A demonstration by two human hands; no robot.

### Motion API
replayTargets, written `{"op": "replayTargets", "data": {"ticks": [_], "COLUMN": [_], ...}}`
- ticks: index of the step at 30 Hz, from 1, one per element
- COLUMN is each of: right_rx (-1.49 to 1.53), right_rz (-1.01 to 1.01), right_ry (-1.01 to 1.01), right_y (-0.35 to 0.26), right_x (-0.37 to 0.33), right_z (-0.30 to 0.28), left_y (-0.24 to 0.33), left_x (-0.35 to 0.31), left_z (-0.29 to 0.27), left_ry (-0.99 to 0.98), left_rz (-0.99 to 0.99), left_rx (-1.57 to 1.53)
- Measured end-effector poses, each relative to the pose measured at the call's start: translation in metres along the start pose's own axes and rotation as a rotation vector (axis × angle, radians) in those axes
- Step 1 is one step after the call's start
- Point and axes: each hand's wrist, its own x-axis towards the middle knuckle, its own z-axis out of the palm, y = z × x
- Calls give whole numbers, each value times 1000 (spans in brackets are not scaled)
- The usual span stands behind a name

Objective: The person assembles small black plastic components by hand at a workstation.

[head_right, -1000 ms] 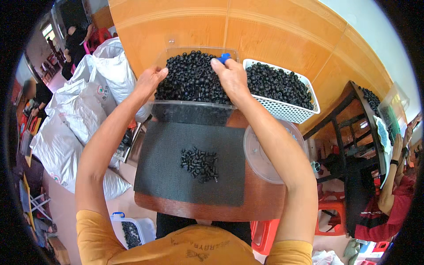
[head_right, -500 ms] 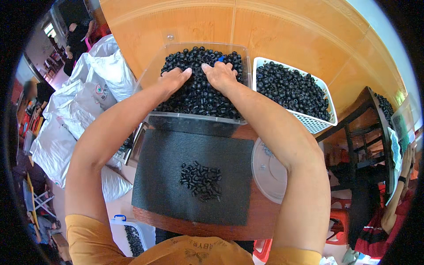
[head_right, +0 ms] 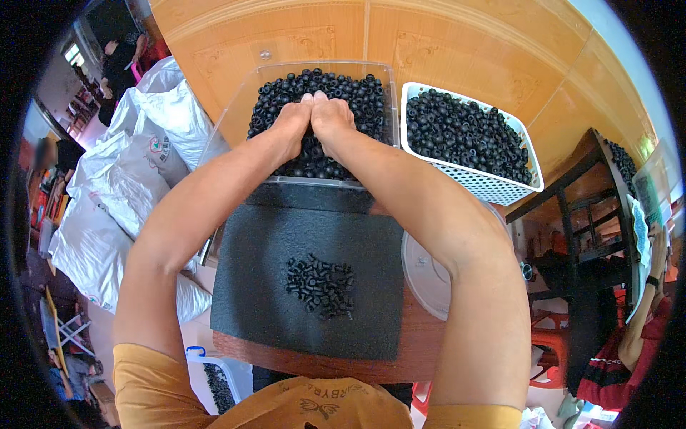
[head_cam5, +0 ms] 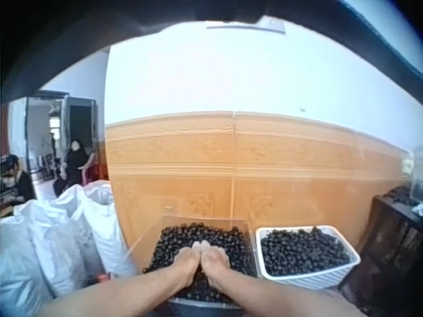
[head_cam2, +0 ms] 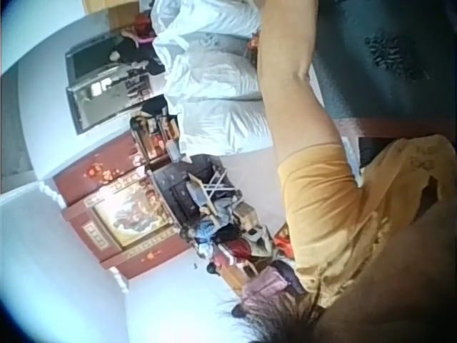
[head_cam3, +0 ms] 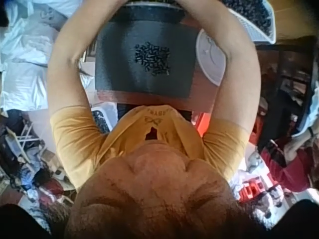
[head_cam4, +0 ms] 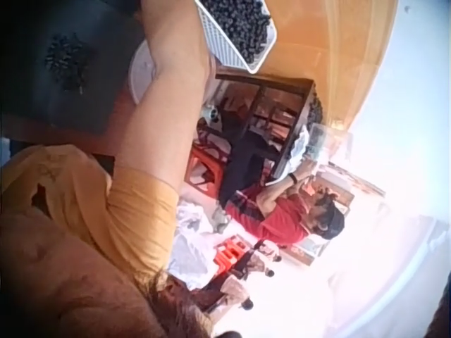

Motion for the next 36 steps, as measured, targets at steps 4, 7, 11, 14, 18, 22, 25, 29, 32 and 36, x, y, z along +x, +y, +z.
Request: {"op": "replayTargets", "data": {"ticks": [4,7,11,14,18,22,25,29,32,36], "right_rx": [195,191,129,83,94,135,167,178,131,211], "right_rz": [-7,-112,-141,-226,-236,-271,-313,-327,-350,-331], "right_ry": [8,123,185,256,299,316,344,351,394,371], "right_y": [-15,-9,-19,-28,-31,-41,-51,-60,-60,-46], "right_x": [-16,5,-11,-24,-35,-57,-78,-109,-130,-165], "right_z": [-8,-1,3,-3,-10,-18,-28,-40,-47,-55], "left_y": [3,16,12,17,27,36,43,49,47,38], "left_x": [-3,-12,-9,-15,-43,-68,-94,-126,-149,-179], "left_z": [1,7,6,5,4,-2,-7,-11,-12,-14], "left_ry": [47,114,135,171,146,102,67,76,85,100], "left_rz": [49,85,149,256,235,315,340,381,401,421], "left_rx": [-119,-173,-348,-340,-419,-435,-456,-419,-385,-347]}}
